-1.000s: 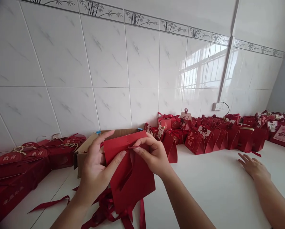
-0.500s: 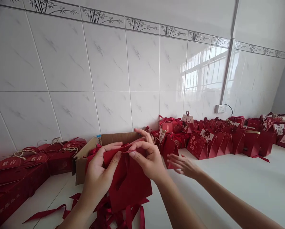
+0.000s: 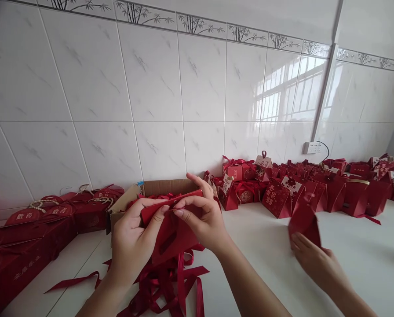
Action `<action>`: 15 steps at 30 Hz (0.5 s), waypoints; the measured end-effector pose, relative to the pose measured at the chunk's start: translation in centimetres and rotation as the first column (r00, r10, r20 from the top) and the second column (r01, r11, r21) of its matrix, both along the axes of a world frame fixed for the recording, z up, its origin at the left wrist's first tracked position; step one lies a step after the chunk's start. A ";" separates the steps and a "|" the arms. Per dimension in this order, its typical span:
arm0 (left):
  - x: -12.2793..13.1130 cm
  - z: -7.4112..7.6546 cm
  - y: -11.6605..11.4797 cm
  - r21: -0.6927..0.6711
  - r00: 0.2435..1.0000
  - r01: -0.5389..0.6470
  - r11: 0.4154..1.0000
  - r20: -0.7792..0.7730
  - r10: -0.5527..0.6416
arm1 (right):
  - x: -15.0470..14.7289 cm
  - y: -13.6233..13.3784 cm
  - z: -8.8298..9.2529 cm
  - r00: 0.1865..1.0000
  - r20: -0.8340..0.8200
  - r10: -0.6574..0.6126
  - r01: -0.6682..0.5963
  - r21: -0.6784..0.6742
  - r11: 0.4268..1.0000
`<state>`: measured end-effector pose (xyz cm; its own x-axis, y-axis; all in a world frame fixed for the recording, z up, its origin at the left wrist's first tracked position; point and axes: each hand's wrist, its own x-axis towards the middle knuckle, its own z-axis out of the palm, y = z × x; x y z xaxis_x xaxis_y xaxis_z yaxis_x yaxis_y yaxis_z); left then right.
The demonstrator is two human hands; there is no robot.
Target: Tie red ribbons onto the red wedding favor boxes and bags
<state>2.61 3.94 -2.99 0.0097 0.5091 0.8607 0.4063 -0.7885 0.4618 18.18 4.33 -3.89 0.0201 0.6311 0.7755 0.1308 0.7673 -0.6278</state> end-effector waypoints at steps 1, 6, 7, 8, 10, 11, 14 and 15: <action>0.1 0.0 0.0 0.005 1.000 0.003 1.000 0.001 -0.003 | 0.0 -0.1 0.0 1.000 -0.007 -0.017 0.017 0.018 1.000; 0.2 0.0 0.0 0.009 1.000 0.020 1.000 0.024 -0.020 | 0.2 -0.6 0.4 0.997 -0.048 -0.060 0.064 0.078 0.995; 0.2 0.0 0.0 0.016 0.999 0.021 1.000 0.025 -0.021 | 0.2 -0.7 0.4 0.997 -0.047 -0.062 0.066 0.087 0.994; 0.2 0.0 0.0 0.026 1.000 0.021 0.999 0.023 -0.022 | 0.3 -0.7 0.5 0.997 -0.042 -0.065 0.069 0.096 0.993; 0.2 -0.1 0.0 0.047 1.000 0.025 0.999 0.016 -0.026 | 0.3 -0.8 0.5 0.997 -0.030 -0.077 0.080 0.113 0.990; 0.2 -0.1 -0.1 0.057 0.999 0.029 0.998 0.012 -0.030 | 0.3 -0.8 0.5 0.996 -0.026 -0.086 0.088 0.119 0.989; 0.4 -0.2 -0.1 0.085 0.998 0.056 0.995 -0.001 -0.056 | 0.2 -0.9 0.5 0.993 -0.024 -0.113 0.116 0.137 0.984; 0.4 -0.2 -0.1 0.096 0.998 0.067 0.993 -0.010 -0.066 | 0.1 -0.9 0.5 0.992 -0.026 -0.122 0.124 0.155 0.980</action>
